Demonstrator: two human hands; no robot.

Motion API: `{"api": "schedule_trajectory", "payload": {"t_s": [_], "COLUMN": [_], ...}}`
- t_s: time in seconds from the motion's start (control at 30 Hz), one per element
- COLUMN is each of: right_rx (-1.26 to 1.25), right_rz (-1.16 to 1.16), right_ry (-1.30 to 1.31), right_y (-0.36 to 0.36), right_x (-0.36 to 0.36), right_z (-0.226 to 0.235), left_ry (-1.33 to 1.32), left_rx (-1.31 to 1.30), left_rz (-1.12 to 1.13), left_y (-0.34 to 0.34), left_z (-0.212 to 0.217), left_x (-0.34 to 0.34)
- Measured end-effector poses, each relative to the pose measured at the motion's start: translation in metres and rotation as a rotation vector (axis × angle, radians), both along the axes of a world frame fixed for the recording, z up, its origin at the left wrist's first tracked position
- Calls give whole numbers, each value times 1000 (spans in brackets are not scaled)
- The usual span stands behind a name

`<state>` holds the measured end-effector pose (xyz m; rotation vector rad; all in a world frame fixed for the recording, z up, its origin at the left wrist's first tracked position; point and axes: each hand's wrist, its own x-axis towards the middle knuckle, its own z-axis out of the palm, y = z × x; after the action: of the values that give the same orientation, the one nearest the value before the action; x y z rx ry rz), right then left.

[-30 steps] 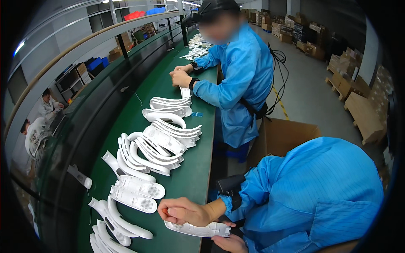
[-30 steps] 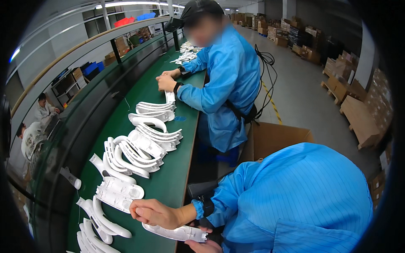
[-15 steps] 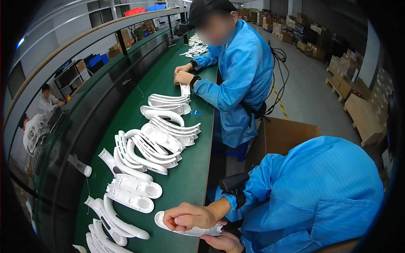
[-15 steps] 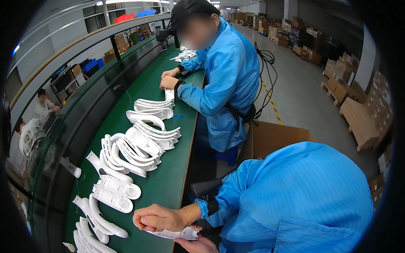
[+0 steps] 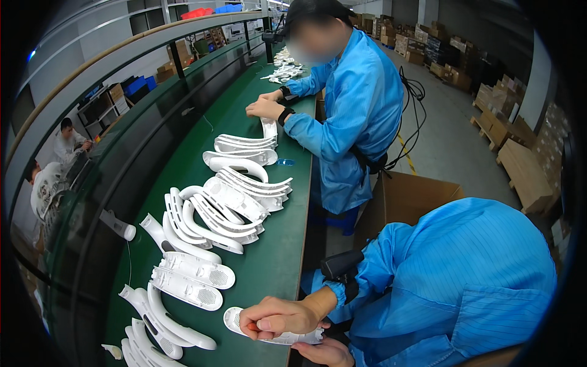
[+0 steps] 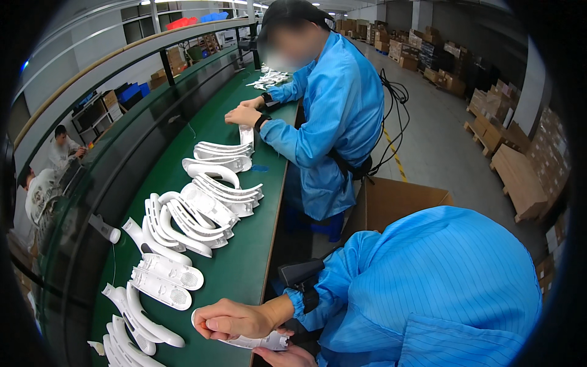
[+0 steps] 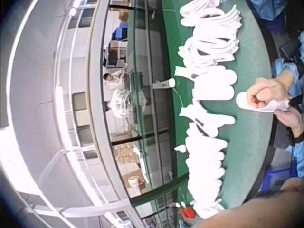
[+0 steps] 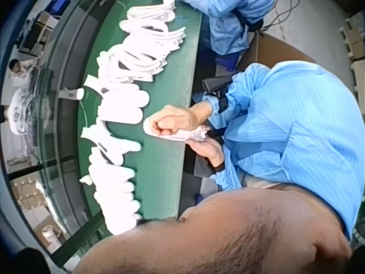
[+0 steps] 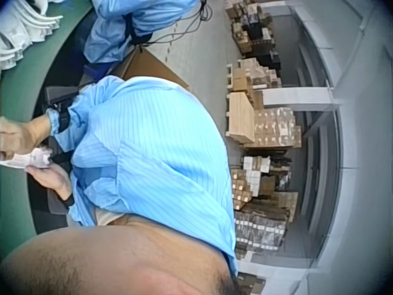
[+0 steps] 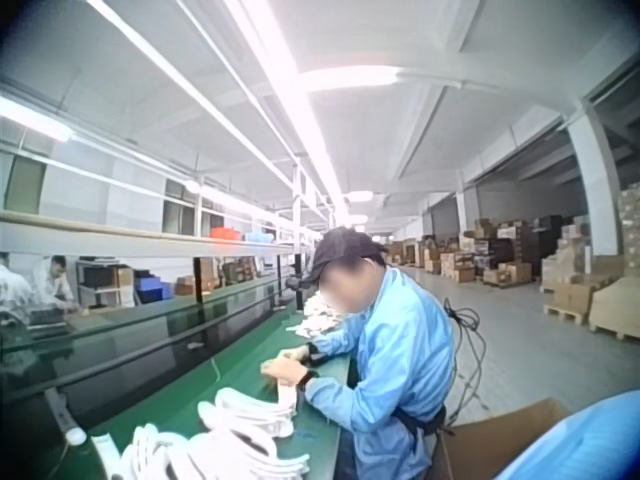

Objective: The recorder is assembling white plastic components, possibly infrared thermometers, by joining housing parts together on an assembly line.

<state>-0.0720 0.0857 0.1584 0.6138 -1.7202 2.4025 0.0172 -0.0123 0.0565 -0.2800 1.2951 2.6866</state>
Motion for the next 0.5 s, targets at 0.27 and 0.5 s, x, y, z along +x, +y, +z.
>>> {"api": "schedule_trajectory", "payload": {"t_s": [0.27, 0.5], "right_rx": [136, 242], "right_rz": [-55, -63], "right_ry": [156, 161], "right_y": [-1, -6], "right_x": [4, 15], "right_z": [1, 4], "left_ry": [24, 95], "left_rx": [37, 69], "left_rz": [-35, -136], "left_y": [-2, -5], "left_z": [-4, 4], "left_x": [-10, -8]}}
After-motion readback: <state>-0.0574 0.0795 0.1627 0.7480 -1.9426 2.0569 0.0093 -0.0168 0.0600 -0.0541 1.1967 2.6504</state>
